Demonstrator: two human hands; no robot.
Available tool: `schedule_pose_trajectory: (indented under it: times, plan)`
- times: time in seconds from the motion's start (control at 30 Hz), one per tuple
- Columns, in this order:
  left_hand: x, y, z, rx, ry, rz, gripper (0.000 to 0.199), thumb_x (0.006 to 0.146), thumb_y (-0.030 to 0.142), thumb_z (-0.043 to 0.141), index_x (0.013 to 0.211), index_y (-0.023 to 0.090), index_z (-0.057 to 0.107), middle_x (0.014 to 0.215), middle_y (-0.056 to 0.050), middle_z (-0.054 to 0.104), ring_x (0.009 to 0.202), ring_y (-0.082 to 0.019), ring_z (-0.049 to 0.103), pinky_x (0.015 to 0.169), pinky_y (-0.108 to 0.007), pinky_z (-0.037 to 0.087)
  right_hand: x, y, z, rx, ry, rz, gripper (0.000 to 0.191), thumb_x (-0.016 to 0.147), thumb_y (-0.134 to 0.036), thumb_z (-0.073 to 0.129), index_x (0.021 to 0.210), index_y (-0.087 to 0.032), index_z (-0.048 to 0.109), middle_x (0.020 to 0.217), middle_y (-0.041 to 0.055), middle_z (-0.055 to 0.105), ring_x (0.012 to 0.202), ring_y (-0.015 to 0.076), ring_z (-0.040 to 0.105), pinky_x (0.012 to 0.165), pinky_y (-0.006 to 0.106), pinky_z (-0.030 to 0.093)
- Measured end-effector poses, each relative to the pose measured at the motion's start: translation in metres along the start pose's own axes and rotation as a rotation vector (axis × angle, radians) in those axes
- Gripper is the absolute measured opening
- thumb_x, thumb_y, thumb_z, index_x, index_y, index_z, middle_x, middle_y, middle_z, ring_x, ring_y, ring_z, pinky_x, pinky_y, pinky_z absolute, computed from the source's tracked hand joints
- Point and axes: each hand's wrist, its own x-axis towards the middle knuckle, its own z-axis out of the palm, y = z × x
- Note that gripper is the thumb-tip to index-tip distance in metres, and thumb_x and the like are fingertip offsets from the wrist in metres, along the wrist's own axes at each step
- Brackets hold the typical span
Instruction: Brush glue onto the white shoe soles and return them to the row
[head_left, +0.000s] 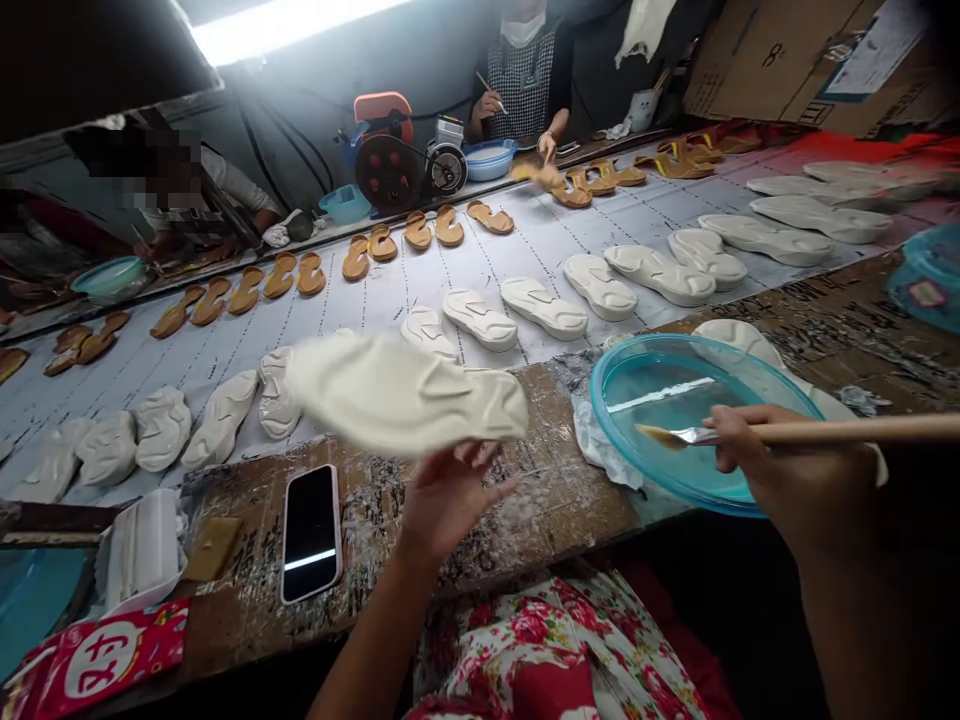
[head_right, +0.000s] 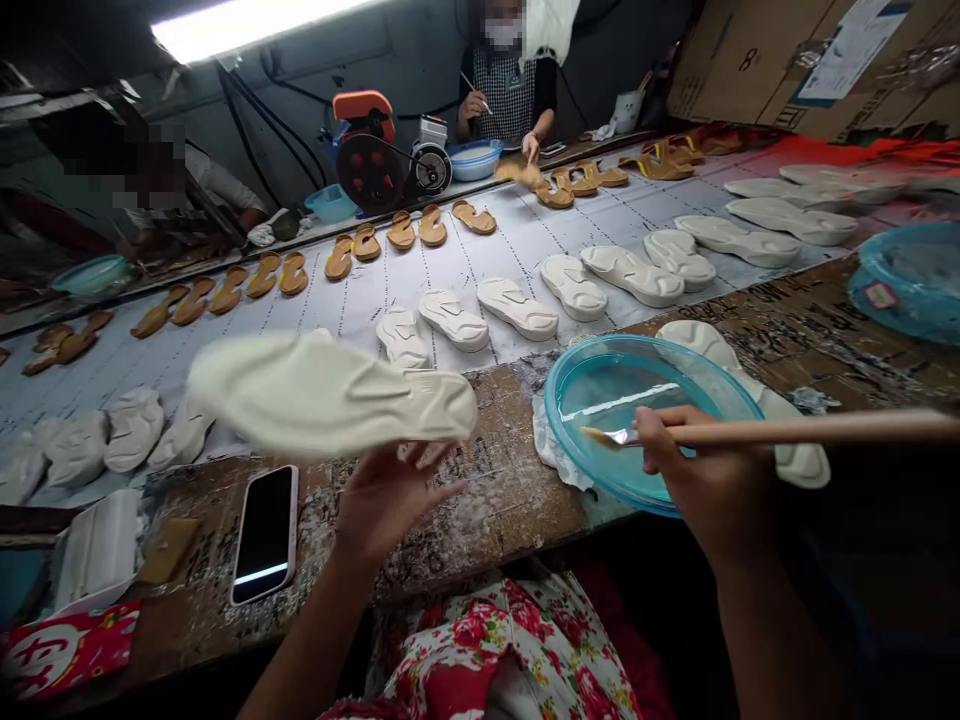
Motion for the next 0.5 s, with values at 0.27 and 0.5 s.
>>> schedule_pose_trajectory:
  times: [0.27,0.5]
  plan:
    - [0.022,-0.035,-0.041,0.022,-0.174,-0.403,0.063,0.085,0.052,0.012,0.117,0.024,0.059,0.111,-0.003,0.065,0.100,-0.030,0.058,0.094,-0.051,0.036,0.010,0.022,0.026,-0.155,-0.165,0.132,0.048,0.064,-0.063,0.054,0.053,-0.017,0.062,0.041,0.0026,0.049,0.042,0.0158,0.050,0.049,0.027,0.033]
    - [0.017,-0.029,-0.016,0.025,-0.117,-0.356,0.055,0.083,0.051,0.020,0.109,0.026,0.063,0.108,-0.002,0.066,0.124,-0.031,0.040,0.099,-0.053,0.033,-0.001,0.002,0.005,0.093,-0.092,0.123,0.032,0.080,-0.042,0.053,0.059,-0.018,0.055,0.040,-0.0016,0.041,0.036,0.0065,0.039,0.036,0.020,0.029]
